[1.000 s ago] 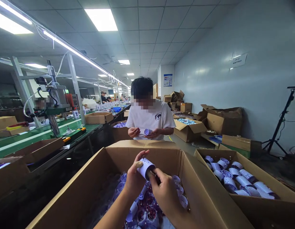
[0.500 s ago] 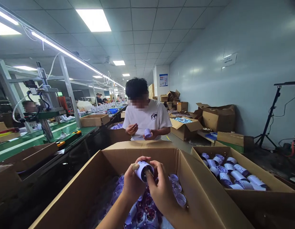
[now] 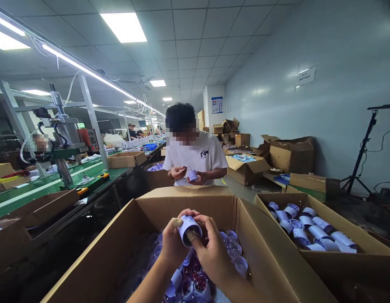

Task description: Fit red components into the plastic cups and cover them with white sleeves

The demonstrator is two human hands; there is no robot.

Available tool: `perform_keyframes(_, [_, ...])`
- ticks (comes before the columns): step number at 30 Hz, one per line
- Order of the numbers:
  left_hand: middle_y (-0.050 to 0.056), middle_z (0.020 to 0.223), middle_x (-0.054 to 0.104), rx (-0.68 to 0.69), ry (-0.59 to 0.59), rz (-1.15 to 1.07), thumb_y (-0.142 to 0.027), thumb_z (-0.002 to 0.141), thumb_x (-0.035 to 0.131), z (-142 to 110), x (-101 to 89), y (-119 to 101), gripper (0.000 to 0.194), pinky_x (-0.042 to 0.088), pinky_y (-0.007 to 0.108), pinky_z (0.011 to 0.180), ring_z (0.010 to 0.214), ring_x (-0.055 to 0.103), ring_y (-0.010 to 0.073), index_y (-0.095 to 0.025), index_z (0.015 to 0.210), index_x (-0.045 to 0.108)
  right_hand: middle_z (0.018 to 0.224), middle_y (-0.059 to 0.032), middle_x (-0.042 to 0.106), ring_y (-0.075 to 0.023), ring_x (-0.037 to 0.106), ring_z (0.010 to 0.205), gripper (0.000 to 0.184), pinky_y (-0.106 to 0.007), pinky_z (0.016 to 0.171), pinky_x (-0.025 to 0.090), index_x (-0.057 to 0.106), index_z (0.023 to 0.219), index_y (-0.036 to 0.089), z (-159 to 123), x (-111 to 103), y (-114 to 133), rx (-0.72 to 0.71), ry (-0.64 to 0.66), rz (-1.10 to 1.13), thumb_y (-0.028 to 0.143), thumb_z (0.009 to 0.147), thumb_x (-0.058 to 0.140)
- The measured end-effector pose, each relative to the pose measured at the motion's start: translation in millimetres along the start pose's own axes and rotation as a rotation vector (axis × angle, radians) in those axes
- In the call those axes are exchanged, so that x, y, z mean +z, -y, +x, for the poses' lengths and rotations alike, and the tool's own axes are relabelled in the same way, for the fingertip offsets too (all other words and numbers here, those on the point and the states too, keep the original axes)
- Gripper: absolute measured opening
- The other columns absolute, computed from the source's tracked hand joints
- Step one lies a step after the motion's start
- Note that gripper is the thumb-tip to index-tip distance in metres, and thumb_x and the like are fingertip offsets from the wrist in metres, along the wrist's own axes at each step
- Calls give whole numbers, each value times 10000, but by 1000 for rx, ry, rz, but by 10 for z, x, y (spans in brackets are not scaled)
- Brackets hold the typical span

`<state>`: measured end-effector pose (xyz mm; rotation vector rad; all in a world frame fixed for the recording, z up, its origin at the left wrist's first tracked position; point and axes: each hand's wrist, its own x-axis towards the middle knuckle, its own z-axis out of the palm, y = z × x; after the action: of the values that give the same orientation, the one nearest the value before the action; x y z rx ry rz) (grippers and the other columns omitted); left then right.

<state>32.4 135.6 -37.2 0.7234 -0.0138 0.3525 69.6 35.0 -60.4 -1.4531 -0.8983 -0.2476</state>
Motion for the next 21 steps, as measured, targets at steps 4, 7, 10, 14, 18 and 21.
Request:
perform_keyframes(4, [72,876,628,-1,14,46,-203,612,521,-8,-9,56,169,470,361,832,910,593,250,-160,740,623,1025,-64,640,-188,614,938,179,-311,795,499,560,955,215,-23,20,6,86,-77,56,190,778,558])
perform_keyframes(7, [83,921,635,31,7,119,-214,618,542,-10,-38,89,165,463,356,848,954,582,261,-158,747,629,898,-43,663,-178,635,802,128,-289,704,504,543,879,207,-26,39,33,196,-109,108,185,754,560])
perform_keyframes(10, [92,937,648,19,3,168,-233,614,559,-3,-77,86,186,471,340,828,969,581,272,-154,757,648,817,-17,655,-172,628,745,131,-281,683,495,518,794,204,-14,79,40,285,-124,193,177,690,594])
perform_keyframes(14, [78,969,668,18,-83,230,-215,612,574,15,-134,53,199,475,353,858,1024,567,292,-167,780,670,808,0,637,-168,612,763,181,-286,710,482,507,772,210,5,131,-1,379,-155,273,126,630,582])
perform_keyframes(18, [43,1013,674,-42,-126,272,-263,658,559,-18,-170,8,280,479,383,883,1103,540,302,-242,912,676,810,18,627,-153,598,784,265,-290,760,467,527,863,220,38,123,-24,448,-52,484,135,621,595])
perform_keyframes(21, [1,1060,665,-66,-114,298,-298,667,576,-12,-213,-28,406,489,380,870,1152,512,294,-323,1069,623,878,10,638,-150,604,826,348,-275,722,472,553,966,225,70,143,-40,497,78,696,206,627,631])
